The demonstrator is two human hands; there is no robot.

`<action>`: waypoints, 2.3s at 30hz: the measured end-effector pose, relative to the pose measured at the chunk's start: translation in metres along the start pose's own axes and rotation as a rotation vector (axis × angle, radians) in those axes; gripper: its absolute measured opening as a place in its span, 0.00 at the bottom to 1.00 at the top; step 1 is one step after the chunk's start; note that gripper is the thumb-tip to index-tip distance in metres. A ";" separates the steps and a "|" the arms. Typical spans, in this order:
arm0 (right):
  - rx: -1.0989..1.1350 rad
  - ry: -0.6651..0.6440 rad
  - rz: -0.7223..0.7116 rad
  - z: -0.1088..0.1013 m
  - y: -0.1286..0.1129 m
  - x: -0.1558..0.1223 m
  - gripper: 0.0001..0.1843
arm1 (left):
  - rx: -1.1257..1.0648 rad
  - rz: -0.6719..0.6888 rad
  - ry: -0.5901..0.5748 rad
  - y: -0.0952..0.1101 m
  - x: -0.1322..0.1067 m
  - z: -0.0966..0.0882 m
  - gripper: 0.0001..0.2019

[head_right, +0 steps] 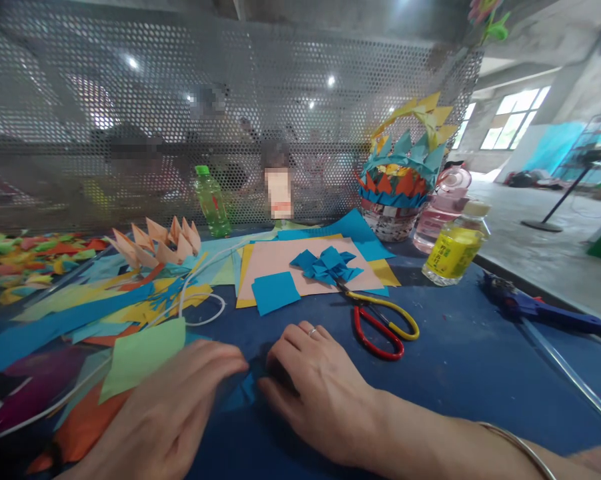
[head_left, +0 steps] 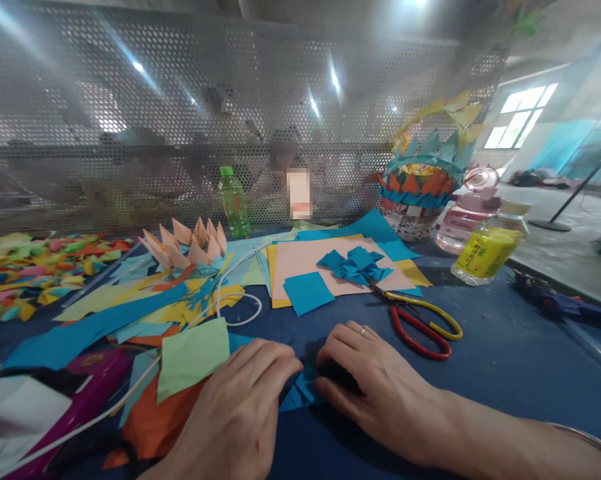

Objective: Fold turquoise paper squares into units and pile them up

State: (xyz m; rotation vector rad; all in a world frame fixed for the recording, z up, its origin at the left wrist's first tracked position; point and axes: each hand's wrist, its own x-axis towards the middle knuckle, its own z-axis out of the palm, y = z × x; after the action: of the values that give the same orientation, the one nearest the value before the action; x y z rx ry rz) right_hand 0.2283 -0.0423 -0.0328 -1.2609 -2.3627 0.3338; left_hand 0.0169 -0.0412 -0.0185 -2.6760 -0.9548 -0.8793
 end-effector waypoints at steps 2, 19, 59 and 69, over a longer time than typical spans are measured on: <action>0.021 -0.020 0.027 0.000 -0.002 -0.001 0.06 | 0.004 -0.032 -0.009 -0.003 -0.002 0.003 0.17; 0.244 0.109 -0.013 -0.018 0.003 0.006 0.04 | -0.247 -0.252 0.017 -0.013 -0.002 0.007 0.08; -0.163 0.042 -0.030 -0.011 0.052 0.082 0.22 | -0.338 -0.220 -0.113 -0.008 0.000 0.003 0.08; -0.200 -0.098 -0.096 -0.017 0.060 0.087 0.29 | -0.333 -0.205 -0.120 -0.008 0.000 0.002 0.08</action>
State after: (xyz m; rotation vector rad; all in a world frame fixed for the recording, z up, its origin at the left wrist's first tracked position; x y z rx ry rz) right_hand 0.2372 0.0636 -0.0188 -1.2375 -2.5835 0.1348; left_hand 0.0127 -0.0346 -0.0205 -2.9766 -1.2251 -1.0067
